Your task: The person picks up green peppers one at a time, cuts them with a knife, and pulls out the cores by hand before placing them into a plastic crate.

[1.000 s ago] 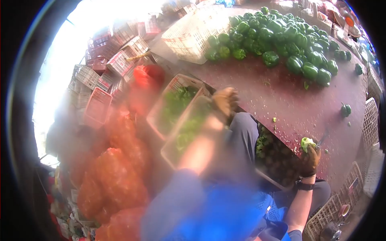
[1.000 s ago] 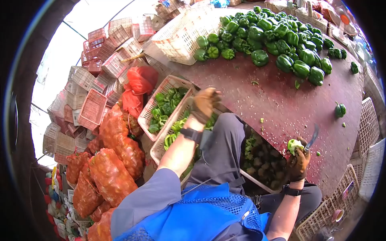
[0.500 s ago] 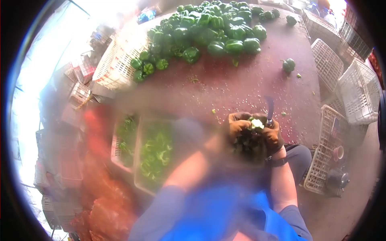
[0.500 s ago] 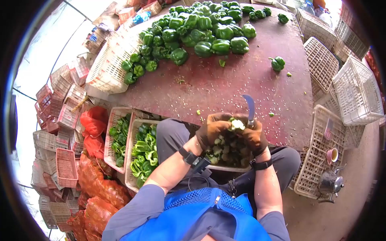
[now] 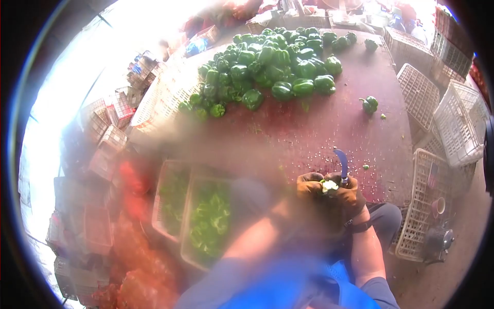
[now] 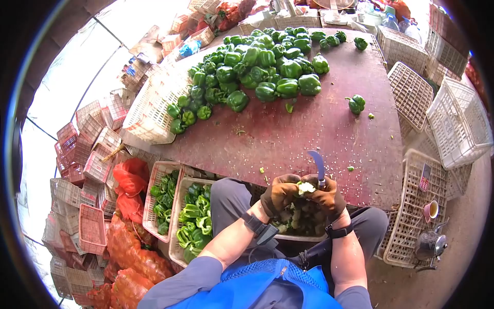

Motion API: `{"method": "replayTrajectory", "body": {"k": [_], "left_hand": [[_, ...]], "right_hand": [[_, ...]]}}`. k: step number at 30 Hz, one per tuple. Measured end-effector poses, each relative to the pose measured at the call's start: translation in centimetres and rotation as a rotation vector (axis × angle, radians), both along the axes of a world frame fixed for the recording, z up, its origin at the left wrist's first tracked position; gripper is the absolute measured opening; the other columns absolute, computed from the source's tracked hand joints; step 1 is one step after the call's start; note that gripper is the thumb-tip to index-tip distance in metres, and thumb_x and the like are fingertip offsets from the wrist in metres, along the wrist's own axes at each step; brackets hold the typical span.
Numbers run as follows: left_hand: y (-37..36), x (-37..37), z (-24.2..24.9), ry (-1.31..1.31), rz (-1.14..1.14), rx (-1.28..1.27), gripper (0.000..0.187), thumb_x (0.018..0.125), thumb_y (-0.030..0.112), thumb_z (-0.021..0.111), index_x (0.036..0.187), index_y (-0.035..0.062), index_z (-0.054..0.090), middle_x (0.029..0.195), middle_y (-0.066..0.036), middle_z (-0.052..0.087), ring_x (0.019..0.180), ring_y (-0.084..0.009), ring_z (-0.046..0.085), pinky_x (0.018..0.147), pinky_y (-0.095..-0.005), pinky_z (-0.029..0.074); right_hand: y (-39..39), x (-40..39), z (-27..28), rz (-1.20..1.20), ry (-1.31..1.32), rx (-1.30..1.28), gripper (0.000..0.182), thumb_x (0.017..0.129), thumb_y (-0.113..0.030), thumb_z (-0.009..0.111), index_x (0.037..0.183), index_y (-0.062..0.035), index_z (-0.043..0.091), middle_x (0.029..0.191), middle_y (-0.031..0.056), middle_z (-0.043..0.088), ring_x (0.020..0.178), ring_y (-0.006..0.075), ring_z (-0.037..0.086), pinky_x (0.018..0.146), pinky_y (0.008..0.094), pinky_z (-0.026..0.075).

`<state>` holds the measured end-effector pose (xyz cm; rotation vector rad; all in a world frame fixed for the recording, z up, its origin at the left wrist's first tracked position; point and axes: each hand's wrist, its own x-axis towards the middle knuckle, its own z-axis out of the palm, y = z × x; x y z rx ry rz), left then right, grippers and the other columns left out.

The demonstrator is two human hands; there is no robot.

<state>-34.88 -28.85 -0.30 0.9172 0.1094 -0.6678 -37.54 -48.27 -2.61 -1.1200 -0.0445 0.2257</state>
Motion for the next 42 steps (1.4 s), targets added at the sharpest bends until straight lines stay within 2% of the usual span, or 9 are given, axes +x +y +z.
{"method": "replayTrajectory", "body": {"k": [6,14,18,26,30,32,33,37,42], "left_hand": [[1.7,0.2,-3.9,0.050,-0.026,-0.106,0.025,0.082,-0.010,0.058,0.104,-0.0030,0.067,0.101,-0.015,0.071,0.091,-0.0249,0.071,0.084,-0.0342,0.058],[1.1,0.5,-3.2,-0.176,0.117,0.347,0.021,0.081,-0.007,0.062,0.101,-0.0017,0.069,0.090,-0.008,0.072,0.082,-0.0162,0.069,0.076,-0.0283,0.057],[1.3,0.3,-4.3,0.034,0.254,0.138,0.017,0.083,-0.007,0.063,0.097,-0.0004,0.069,0.088,-0.009,0.071,0.077,-0.0176,0.069,0.071,-0.0288,0.058],[12.1,3.4,-1.8,-0.271,0.541,0.169,0.017,0.086,-0.001,0.059,0.100,-0.0002,0.068,0.083,-0.010,0.069,0.069,-0.0196,0.069,0.060,-0.0348,0.061],[24.2,2.7,2.3,-1.032,0.607,1.243,0.017,0.089,0.007,0.054,0.100,0.0023,0.066,0.086,-0.009,0.068,0.075,-0.0219,0.070,0.065,-0.0377,0.062],[34.5,3.7,-0.6,-0.448,0.902,0.231,0.010,0.090,0.007,0.057,0.096,0.0047,0.065,0.088,-0.010,0.068,0.073,-0.0246,0.069,0.069,-0.0381,0.061],[38.1,3.9,-0.6,-0.315,1.031,0.070,0.011,0.090,0.009,0.058,0.098,0.0051,0.064,0.090,-0.010,0.068,0.075,-0.0248,0.069,0.069,-0.0384,0.061],[46.8,3.0,-0.9,-0.095,1.218,0.111,0.021,0.091,0.015,0.061,0.110,0.0067,0.061,0.097,-0.011,0.068,0.080,-0.0256,0.068,0.067,-0.0394,0.059],[44.3,9.1,-2.5,-0.167,0.813,0.285,0.036,0.092,0.023,0.065,0.124,0.0086,0.058,0.105,-0.011,0.067,0.086,-0.0266,0.066,0.065,-0.0408,0.057]], "right_hand": [[1.0,-0.8,0.9,-0.003,0.138,0.051,0.032,0.079,0.001,0.076,0.110,-0.0024,0.068,0.103,0.0066,0.072,0.090,0.0145,0.068,0.080,0.0293,0.057],[2.9,-0.5,-0.4,-0.145,-0.059,-0.091,0.027,0.083,0.001,0.067,0.110,0.0009,0.067,0.100,0.0072,0.072,0.088,0.0156,0.068,0.081,0.0289,0.055],[3.1,0.0,-2.3,-0.220,-0.188,-0.141,0.026,0.087,-0.002,0.062,0.113,0.0021,0.065,0.098,0.0057,0.071,0.087,0.0130,0.067,0.080,0.0271,0.054],[2.6,-0.4,-0.8,0.074,0.009,-0.041,0.032,0.086,-0.002,0.069,0.117,0.0005,0.064,0.097,0.0043,0.071,0.085,0.0109,0.065,0.076,0.0261,0.054],[2.4,-0.1,-3.0,0.211,0.145,-0.155,0.035,0.082,-0.004,0.074,0.117,-0.0016,0.067,0.095,0.0027,0.072,0.084,0.0096,0.064,0.076,0.0263,0.053],[2.5,-0.3,-2.2,0.239,0.093,-0.335,0.038,0.082,-0.005,0.075,0.118,-0.0021,0.067,0.095,0.0019,0.072,0.084,0.0091,0.063,0.075,0.0262,0.053],[2.5,-0.2,-2.6,0.282,0.135,-0.397,0.038,0.081,-0.005,0.074,0.119,-0.0030,0.067,0.096,0.0013,0.072,0.084,0.0087,0.063,0.075,0.0256,0.052],[2.6,0.1,-3.8,0.295,0.203,-0.590,0.041,0.082,-0.011,0.074,0.122,-0.0046,0.065,0.086,-0.0010,0.067,0.075,0.0090,0.059,0.066,0.0266,0.048],[3.1,0.3,-2.1,0.129,0.295,-0.422,0.044,0.084,-0.015,0.073,0.125,-0.0040,0.062,0.077,-0.0011,0.062,0.065,0.0080,0.055,0.057,0.0268,0.046]]}}
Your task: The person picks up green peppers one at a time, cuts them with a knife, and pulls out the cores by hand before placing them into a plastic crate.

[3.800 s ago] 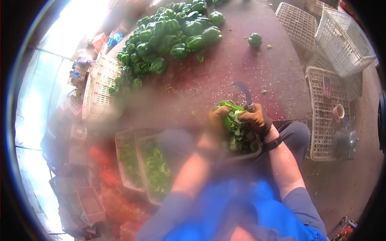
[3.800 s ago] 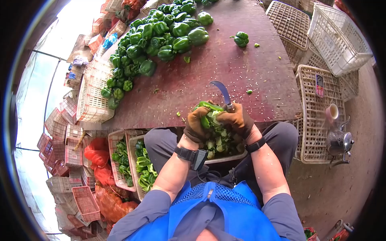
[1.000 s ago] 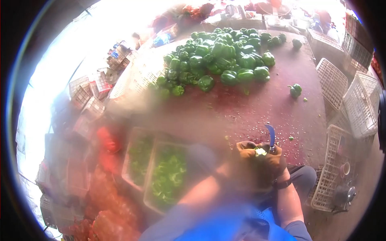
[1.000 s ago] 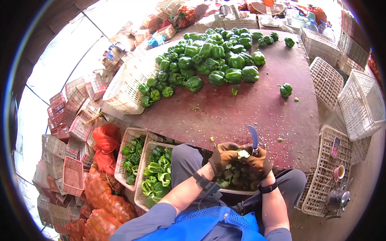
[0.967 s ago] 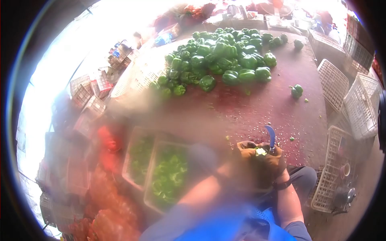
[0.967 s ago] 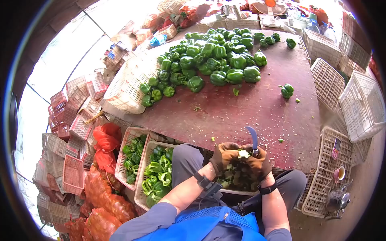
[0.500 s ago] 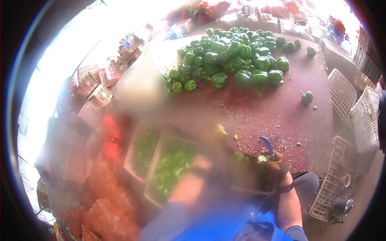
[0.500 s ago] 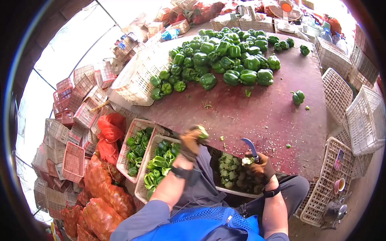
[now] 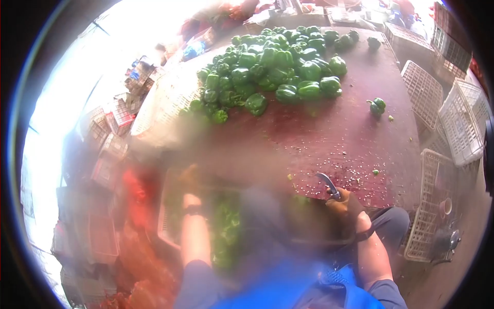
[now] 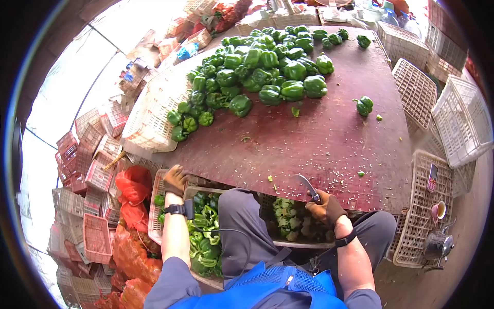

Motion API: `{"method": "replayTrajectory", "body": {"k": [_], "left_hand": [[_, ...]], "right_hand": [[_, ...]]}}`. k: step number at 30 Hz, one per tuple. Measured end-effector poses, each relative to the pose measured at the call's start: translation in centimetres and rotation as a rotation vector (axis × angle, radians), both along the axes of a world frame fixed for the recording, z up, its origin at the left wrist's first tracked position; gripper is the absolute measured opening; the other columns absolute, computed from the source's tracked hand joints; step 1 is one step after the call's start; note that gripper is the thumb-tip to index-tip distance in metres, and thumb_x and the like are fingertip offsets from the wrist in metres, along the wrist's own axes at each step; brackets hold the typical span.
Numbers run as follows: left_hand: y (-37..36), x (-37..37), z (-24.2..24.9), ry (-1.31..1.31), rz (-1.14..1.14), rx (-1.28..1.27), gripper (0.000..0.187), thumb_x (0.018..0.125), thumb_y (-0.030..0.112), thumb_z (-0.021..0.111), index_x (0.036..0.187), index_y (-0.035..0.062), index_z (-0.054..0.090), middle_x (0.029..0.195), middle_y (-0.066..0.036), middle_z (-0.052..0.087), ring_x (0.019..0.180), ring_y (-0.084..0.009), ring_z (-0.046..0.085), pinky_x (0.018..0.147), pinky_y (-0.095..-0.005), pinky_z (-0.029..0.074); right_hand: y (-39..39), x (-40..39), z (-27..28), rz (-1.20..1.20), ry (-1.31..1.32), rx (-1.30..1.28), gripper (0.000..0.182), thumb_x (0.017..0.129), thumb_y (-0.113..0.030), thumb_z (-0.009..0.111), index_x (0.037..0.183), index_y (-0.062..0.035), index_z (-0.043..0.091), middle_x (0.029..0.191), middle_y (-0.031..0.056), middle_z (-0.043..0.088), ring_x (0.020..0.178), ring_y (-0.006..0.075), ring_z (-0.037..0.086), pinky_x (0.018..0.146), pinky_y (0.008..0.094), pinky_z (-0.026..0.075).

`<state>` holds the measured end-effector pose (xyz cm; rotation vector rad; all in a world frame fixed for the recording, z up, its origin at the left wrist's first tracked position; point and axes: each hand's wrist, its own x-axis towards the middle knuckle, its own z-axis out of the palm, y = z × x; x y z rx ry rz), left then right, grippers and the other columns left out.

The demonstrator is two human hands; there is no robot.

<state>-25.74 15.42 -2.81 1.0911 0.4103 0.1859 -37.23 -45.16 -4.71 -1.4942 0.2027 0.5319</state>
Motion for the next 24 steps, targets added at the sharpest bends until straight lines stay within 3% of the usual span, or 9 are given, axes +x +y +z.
{"method": "replayTrajectory", "body": {"k": [4,5,6,8,10,13,17,20,24], "left_hand": [[-20.1,9.3,4.7,0.065,-0.269,0.568,0.058,0.086,0.017,0.074,0.137,0.0038,0.052,0.121,-0.014,0.065,0.097,-0.0240,0.067,0.072,-0.0360,0.057],[-25.0,11.6,5.0,0.044,-0.335,0.643,0.064,0.084,0.015,0.076,0.141,0.0026,0.050,0.125,-0.014,0.065,0.100,-0.0233,0.068,0.074,-0.0348,0.056],[-28.0,14.6,3.2,-0.047,-0.478,0.590,0.072,0.080,0.016,0.078,0.143,0.0010,0.047,0.135,-0.016,0.059,0.115,-0.0273,0.062,0.084,-0.0394,0.056],[-35.4,19.1,1.8,-0.169,-0.474,0.905,0.083,0.073,0.021,0.082,0.145,0.0012,0.045,0.138,-0.020,0.056,0.123,-0.0321,0.058,0.095,-0.0417,0.053],[-41.0,23.0,2.0,-0.266,-0.486,1.442,0.096,0.067,0.028,0.084,0.148,0.0029,0.040,0.145,-0.023,0.049,0.132,-0.0369,0.049,0.107,-0.0400,0.045],[-47.1,27.7,1.0,-0.201,-0.508,1.670,0.108,0.066,0.037,0.085,0.155,0.0102,0.029,0.154,-0.018,0.039,0.143,-0.0346,0.035,0.118,-0.0371,0.032],[-50.9,30.2,1.0,0.088,-0.563,2.033,0.097,0.071,0.045,0.080,0.153,0.0221,0.034,0.158,-0.006,0.033,0.147,-0.0305,0.029,0.114,-0.0518,0.034],[-51.5,30.0,2.0,0.060,-0.547,2.044,0.072,0.070,0.039,0.080,0.133,0.0183,0.052,0.143,-0.007,0.048,0.136,-0.0317,0.041,0.104,-0.0518,0.042],[-49.8,27.0,1.7,-0.152,-0.644,2.035,0.072,0.060,0.029,0.083,0.126,0.0197,0.055,0.134,-0.007,0.052,0.128,-0.0328,0.045,0.103,-0.0498,0.043]], "right_hand": [[0.0,0.7,-0.2,-0.160,-0.023,0.135,0.044,0.086,-0.015,0.073,0.126,-0.0036,0.061,0.074,-0.0002,0.062,0.061,0.0072,0.055,0.055,0.0258,0.045],[-0.2,0.9,0.8,-0.183,0.012,0.139,0.046,0.087,-0.014,0.072,0.129,-0.0024,0.058,0.074,0.0003,0.062,0.061,0.0074,0.056,0.055,0.0251,0.046],[-0.4,1.2,0.4,-0.226,0.004,0.169,0.047,0.087,-0.014,0.072,0.130,-0.0019,0.057,0.074,0.0003,0.062,0.061,0.0075,0.056,0.055,0.0250,0.046],[-0.7,1.1,-1.1,-0.316,-0.015,0.231,0.049,0.087,-0.014,0.071,0.131,-0.0009,0.055,0.073,0.0002,0.062,0.060,0.0076,0.056,0.054,0.0247,0.046],[-1.5,1.2,-1.1,-0.342,-0.030,0.307,0.052,0.087,-0.012,0.071,0.133,0.0019,0.053,0.073,0.0001,0.062,0.059,0.0066,0.055,0.053,0.0234,0.044],[-2.8,1.2,-0.2,-0.364,-0.055,0.274,0.052,0.087,-0.012,0.070,0.134,0.0027,0.053,0.073,-0.0010,0.061,0.059,0.0053,0.053,0.051,0.0231,0.042],[-4.1,1.3,-0.3,-0.384,-0.059,0.226,0.051,0.087,-0.011,0.070,0.133,0.0035,0.054,0.073,-0.0020,0.060,0.060,0.0045,0.052,0.052,0.0230,0.040],[-4.3,1.3,-0.4,-0.396,0.007,0.237,0.050,0.087,-0.011,0.070,0.132,0.0039,0.055,0.074,-0.0022,0.060,0.060,0.0044,0.052,0.052,0.0230,0.040],[-4.0,1.8,0.1,-0.413,-0.017,0.213,0.049,0.087,-0.012,0.069,0.132,0.0030,0.055,0.073,-0.0017,0.059,0.060,0.0049,0.052,0.051,0.0235,0.040]]}}
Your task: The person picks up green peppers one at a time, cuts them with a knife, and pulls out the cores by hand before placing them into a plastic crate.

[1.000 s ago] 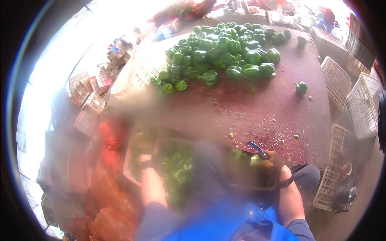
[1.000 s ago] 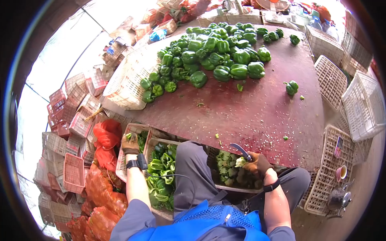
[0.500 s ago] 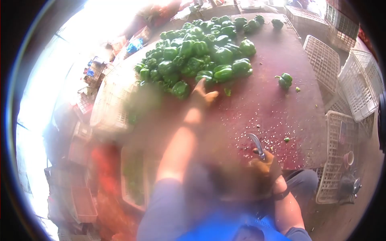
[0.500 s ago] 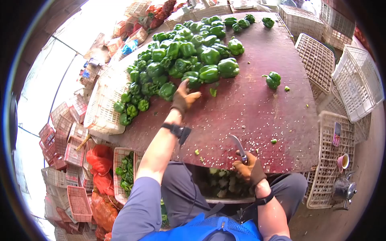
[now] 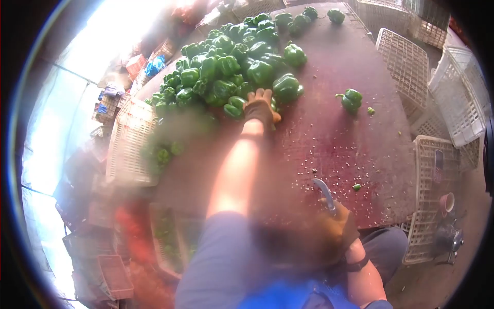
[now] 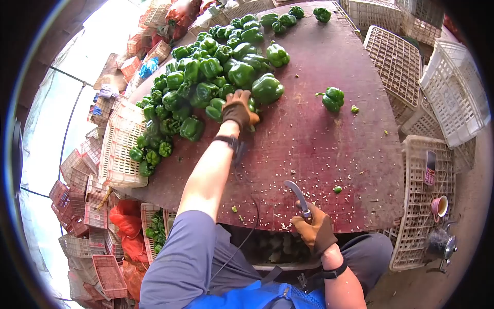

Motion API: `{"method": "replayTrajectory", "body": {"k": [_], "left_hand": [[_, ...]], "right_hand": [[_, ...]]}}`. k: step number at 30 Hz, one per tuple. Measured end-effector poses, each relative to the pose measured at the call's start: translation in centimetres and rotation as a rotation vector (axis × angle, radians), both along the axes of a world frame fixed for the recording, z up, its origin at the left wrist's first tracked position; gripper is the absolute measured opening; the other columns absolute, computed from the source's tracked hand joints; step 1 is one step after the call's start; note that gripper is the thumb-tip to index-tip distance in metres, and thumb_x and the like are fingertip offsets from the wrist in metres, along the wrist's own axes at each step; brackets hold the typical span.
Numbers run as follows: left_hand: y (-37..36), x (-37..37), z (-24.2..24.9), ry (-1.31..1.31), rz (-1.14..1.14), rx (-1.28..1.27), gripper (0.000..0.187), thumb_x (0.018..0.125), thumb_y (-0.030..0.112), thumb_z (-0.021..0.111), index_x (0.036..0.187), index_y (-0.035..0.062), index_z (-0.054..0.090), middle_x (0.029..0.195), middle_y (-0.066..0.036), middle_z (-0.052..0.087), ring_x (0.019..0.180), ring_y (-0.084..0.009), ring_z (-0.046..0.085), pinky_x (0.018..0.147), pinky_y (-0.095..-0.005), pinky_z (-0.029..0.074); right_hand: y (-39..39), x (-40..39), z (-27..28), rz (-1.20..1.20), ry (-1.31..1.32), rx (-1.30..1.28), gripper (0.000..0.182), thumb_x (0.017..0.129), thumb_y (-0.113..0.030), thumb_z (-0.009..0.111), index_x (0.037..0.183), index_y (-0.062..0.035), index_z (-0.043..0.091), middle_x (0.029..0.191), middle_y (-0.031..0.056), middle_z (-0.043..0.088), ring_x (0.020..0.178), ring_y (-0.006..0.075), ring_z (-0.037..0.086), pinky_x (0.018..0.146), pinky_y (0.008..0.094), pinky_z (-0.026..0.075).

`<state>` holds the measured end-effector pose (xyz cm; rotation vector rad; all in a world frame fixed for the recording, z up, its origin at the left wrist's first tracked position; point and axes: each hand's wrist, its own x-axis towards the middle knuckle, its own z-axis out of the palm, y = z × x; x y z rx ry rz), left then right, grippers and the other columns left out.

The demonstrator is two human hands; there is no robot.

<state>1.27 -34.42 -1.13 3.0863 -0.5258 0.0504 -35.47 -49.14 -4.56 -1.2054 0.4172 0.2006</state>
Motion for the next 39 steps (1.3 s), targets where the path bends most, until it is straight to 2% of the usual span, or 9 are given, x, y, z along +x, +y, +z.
{"method": "replayTrajectory", "body": {"k": [6,9,13,17,23,27,30,34,39], "left_hand": [[5.4,-14.5,-1.6,-0.022,-0.604,-0.293,0.065,0.061,0.026,0.082,0.122,0.0170,0.062,0.134,-0.011,0.056,0.131,-0.0337,0.047,0.107,-0.0418,0.041],[6.6,-19.6,-2.1,0.177,-0.484,-0.729,0.065,0.071,0.020,0.079,0.131,0.0094,0.057,0.138,-0.016,0.054,0.130,-0.0347,0.050,0.108,-0.0436,0.042],[6.3,-21.0,-4.7,0.174,0.103,-1.015,0.065,0.082,0.024,0.078,0.136,-0.0028,0.051,0.129,-0.020,0.060,0.117,-0.0246,0.060,0.098,-0.0372,0.050],[5.0,-22.8,-4.0,0.568,0.312,-1.081,0.079,0.075,0.030,0.086,0.136,-0.0055,0.048,0.118,-0.017,0.065,0.101,-0.0214,0.065,0.087,-0.0329,0.055],[2.0,-27.4,-4.2,0.245,0.102,-1.063,0.084,0.066,0.026,0.090,0.132,-0.0052,0.049,0.115,-0.015,0.065,0.099,-0.0217,0.065,0.088,-0.0343,0.055],[0.9,-28.4,-5.3,0.203,0.037,-1.095,0.079,0.067,0.025,0.088,0.130,-0.0051,0.050,0.114,-0.014,0.065,0.099,-0.0223,0.065,0.088,-0.0338,0.055],[0.7,-28.4,-6.8,0.134,-0.022,-1.117,0.076,0.068,0.024,0.087,0.129,-0.0050,0.051,0.113,-0.014,0.065,0.098,-0.0227,0.065,0.088,-0.0334,0.054],[0.3,-28.4,-7.0,-0.002,-0.076,-1.062,0.074,0.069,0.022,0.087,0.128,-0.0054,0.052,0.113,-0.014,0.065,0.097,-0.0224,0.065,0.086,-0.0330,0.055],[-1.2,-28.8,-4.1,0.298,0.274,-1.304,0.073,0.069,0.021,0.087,0.129,-0.0059,0.054,0.109,-0.014,0.066,0.094,-0.0214,0.065,0.083,-0.0325,0.055]], "right_hand": [[0.4,0.8,-0.3,-0.136,0.093,-0.019,0.050,0.087,-0.014,0.069,0.133,0.0003,0.055,0.077,0.0004,0.060,0.059,0.0074,0.055,0.049,0.0239,0.045],[0.5,1.0,0.5,-0.164,0.082,-0.024,0.050,0.090,-0.019,0.067,0.135,-0.0007,0.053,0.079,0.0010,0.060,0.059,0.0079,0.055,0.048,0.0232,0.046],[1.2,1.0,-0.9,-0.142,-0.005,-0.073,0.049,0.093,-0.023,0.063,0.135,-0.0001,0.052,0.077,-0.0009,0.058,0.059,0.0064,0.054,0.049,0.0225,0.046],[1.5,1.6,-2.0,-0.121,-0.128,-0.223,0.047,0.092,-0.022,0.063,0.132,0.0020,0.054,0.078,-0.0010,0.058,0.064,0.0075,0.055,0.057,0.0253,0.048],[1.2,1.3,-1.6,-0.052,-0.309,-0.563,0.059,0.088,-0.020,0.058,0.142,0.0009,0.046,0.113,0.0315,0.065,0.106,0.0374,0.068,0.089,0.0414,0.053],[0.5,1.1,-1.8,0.032,-0.262,-0.695,0.072,0.082,-0.020,0.052,0.149,0.0007,0.034,0.116,0.0379,0.059,0.112,0.0483,0.059,0.093,0.0473,0.050],[0.1,1.2,-1.2,0.095,-0.217,-0.810,0.074,0.082,-0.014,0.053,0.151,0.0036,0.029,0.120,0.0349,0.061,0.112,0.0421,0.063,0.099,0.0422,0.048],[0.2,1.0,-0.8,0.201,-0.044,-0.901,0.080,0.084,-0.022,0.054,0.154,0.0003,0.022,0.113,0.0373,0.061,0.108,0.0478,0.062,0.093,0.0495,0.049],[0.4,0.5,-0.8,0.274,0.086,-0.909,0.079,0.087,-0.025,0.055,0.155,-0.0032,0.020,0.107,0.0348,0.064,0.102,0.0467,0.064,0.091,0.0505,0.049]]}}
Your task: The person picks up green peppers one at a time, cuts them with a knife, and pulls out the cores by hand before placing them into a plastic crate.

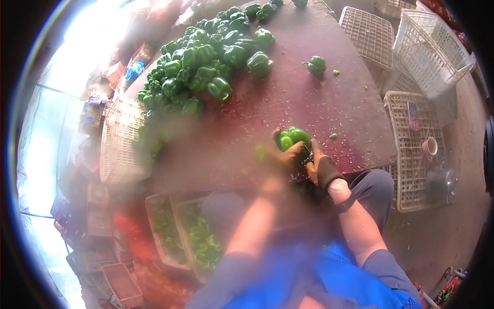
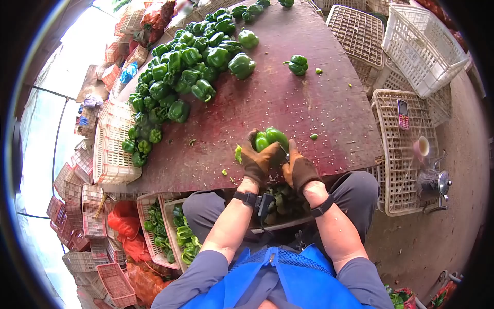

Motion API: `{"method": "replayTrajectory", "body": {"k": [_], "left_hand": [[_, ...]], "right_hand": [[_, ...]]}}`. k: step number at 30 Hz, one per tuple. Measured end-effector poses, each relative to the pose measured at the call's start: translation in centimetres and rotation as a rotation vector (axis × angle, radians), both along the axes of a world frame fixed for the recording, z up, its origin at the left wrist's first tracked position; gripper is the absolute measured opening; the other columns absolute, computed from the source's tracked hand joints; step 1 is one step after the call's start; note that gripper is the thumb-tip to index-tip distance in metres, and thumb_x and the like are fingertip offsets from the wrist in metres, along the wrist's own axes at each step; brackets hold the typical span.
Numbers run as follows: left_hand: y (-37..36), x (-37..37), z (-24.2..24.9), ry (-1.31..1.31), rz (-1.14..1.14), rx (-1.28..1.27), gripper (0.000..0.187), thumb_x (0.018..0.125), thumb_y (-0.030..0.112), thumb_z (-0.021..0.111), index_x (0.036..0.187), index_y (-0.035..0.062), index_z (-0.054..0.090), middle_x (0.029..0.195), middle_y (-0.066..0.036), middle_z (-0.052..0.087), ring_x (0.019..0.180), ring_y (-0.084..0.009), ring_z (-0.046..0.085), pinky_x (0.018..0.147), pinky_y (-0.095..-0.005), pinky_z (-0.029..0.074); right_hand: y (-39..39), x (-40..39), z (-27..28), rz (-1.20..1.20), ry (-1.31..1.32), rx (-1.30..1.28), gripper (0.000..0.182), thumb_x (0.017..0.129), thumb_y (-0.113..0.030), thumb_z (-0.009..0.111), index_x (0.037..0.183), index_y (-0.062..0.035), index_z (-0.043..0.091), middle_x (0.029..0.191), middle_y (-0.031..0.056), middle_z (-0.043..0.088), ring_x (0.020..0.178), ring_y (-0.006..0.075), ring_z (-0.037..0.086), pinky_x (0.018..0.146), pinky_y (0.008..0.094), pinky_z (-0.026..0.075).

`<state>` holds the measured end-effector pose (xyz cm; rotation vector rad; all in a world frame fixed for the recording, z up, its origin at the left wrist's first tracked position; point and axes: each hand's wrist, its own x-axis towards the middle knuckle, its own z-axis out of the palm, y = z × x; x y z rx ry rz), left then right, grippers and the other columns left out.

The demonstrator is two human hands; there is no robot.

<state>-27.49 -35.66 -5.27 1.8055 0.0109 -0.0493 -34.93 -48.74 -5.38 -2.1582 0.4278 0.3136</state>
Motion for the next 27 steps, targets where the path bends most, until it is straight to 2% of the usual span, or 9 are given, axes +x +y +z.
{"method": "replayTrajectory", "body": {"k": [3,5,9,11,16,19,20,23,27], "left_hand": [[0.7,1.5,-0.8,0.098,0.082,-0.131,0.061,0.073,0.017,0.085,0.124,-0.0037,0.057,0.104,-0.012,0.066,0.091,-0.0199,0.065,0.079,-0.0327,0.056],[1.2,2.4,-2.0,0.115,0.088,-0.232,0.056,0.075,0.015,0.084,0.122,-0.0022,0.058,0.102,-0.010,0.066,0.089,-0.0187,0.065,0.076,-0.0321,0.057],[0.4,1.3,2.0,0.246,0.159,-0.481,0.030,0.083,0.007,0.075,0.109,0.0006,0.062,0.093,-0.007,0.067,0.078,-0.0177,0.066,0.072,-0.0307,0.057],[0.4,1.1,3.3,0.282,0.148,-0.583,0.021,0.084,0.005,0.072,0.104,0.0010,0.064,0.091,-0.007,0.067,0.076,-0.0178,0.067,0.071,-0.0309,0.057],[1.5,-0.3,3.5,0.236,-0.107,-0.424,0.035,0.082,0.005,0.071,0.115,-0.0030,0.062,0.097,-0.010,0.069,0.083,-0.0185,0.067,0.079,-0.0315,0.056],[0.3,-2.3,3.4,0.165,-0.165,-0.359,0.047,0.082,0.006,0.070,0.125,-0.0060,0.056,0.102,-0.012,0.068,0.086,-0.0195,0.067,0.084,-0.0321,0.055],[0.3,-3.0,3.6,0.238,-0.196,-0.460,0.052,0.082,0.006,0.068,0.130,-0.0072,0.051,0.107,-0.013,0.067,0.091,-0.0202,0.067,0.085,-0.0329,0.055],[0.5,-3.4,4.1,0.333,-0.289,-0.625,0.052,0.083,0.004,0.066,0.131,-0.0062,0.050,0.111,-0.014,0.066,0.097,-0.0199,0.066,0.088,-0.0333,0.055],[1.1,-3.7,3.8,0.221,-0.299,-0.498,0.051,0.083,0.003,0.067,0.131,-0.0045,0.052,0.113,-0.014,0.066,0.101,-0.0213,0.066,0.090,-0.0337,0.055]], "right_hand": [[0.0,-0.7,0.4,0.107,0.233,-0.053,0.076,0.086,-0.025,0.056,0.154,-0.0082,0.027,0.100,0.0315,0.067,0.096,0.0440,0.066,0.086,0.0488,0.051],[-0.6,-1.4,0.8,0.059,0.180,0.025,0.070,0.086,-0.026,0.058,0.150,-0.0100,0.037,0.097,0.0287,0.068,0.092,0.0409,0.068,0.083,0.0465,0.052],[-1.7,-2.8,1.3,-0.036,0.066,0.201,0.058,0.084,-0.028,0.060,0.139,-0.0085,0.054,0.094,0.0257,0.069,0.088,0.0367,0.069,0.078,0.0430,0.054],[-1.5,-2.8,0.9,-0.141,-0.039,0.354,0.056,0.083,-0.028,0.068,0.133,-0.0054,0.058,0.094,0.0206,0.071,0.087,0.0281,0.069,0.077,0.0387,0.054],[-1.1,-1.5,2.6,-0.200,-0.254,0.652,0.055,0.078,-0.024,0.082,0.124,-0.0017,0.062,0.098,0.0085,0.073,0.088,0.0120,0.066,0.078,0.0303,0.055],[-1.3,-0.6,0.0,-0.199,-0.315,0.940,0.055,0.076,-0.017,0.084,0.124,-0.0014,0.062,0.101,0.0066,0.072,0.090,0.0114,0.066,0.080,0.0298,0.056],[-1.5,-0.8,-0.7,-0.177,-0.367,0.810,0.056,0.076,-0.015,0.084,0.125,-0.0002,0.061,0.102,0.0065,0.072,0.090,0.0128,0.067,0.082,0.0310,0.056],[-1.4,-0.9,-0.4,-0.193,-0.395,0.923,0.056,0.075,-0.013,0.084,0.124,0.0012,0.062,0.102,0.0069,0.072,0.090,0.0132,0.067,0.081,0.0307,0.056],[-1.9,-0.8,0.6,-0.188,-0.331,1.105,0.050,0.075,-0.009,0.081,0.120,0.0020,0.064,0.100,0.0072,0.072,0.087,0.0124,0.067,0.077,0.0287,0.056]]}}
